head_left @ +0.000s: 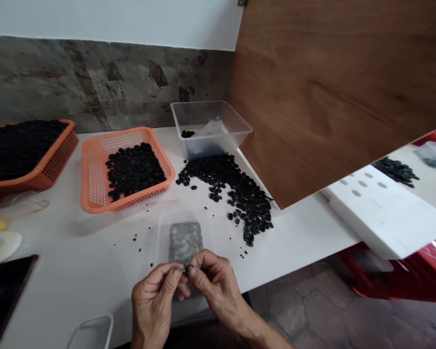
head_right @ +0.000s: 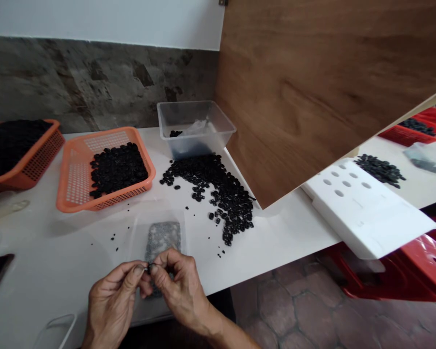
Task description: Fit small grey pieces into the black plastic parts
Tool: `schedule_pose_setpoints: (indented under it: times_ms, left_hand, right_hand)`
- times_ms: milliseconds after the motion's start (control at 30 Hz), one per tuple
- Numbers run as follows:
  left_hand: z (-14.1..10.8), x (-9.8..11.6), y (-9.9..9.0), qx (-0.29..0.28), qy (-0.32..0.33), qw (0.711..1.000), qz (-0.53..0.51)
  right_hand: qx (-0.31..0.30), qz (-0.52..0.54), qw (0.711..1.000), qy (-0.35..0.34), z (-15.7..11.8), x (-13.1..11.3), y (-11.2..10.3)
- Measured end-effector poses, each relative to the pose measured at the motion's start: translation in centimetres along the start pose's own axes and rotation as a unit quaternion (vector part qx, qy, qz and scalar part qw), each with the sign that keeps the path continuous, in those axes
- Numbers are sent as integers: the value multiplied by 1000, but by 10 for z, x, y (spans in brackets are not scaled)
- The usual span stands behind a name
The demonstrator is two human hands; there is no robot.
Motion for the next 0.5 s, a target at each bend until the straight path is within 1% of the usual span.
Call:
schedule_pose_setpoints:
  times_ms: [267,333,433,500]
  left_hand:
    - [-2,3,-1,11,48,997,55]
    - [-3,2,-1,14,58,996,70]
    - [-4,1,-1,26,77,992,96]
    - [-5,0,-1,26,84,990,113]
  right_hand:
    - [2,14,1000,-7,1,-3,2]
    - [6,-7,1000,-12,-1,-4,2]
    - [9,-70,997,-20,-3,-6,2]
    - [13,-77,997,-21,-3,-5,2]
Point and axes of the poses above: each hand's wrist, its own z-axis towards the middle knuckle, its own y-axis out of the palm, x = y × z, the point moved 3 cm from there along z, towards the middle knuckle, and after that the axes turned 11 degrees about -y, right-handed, at the moved point
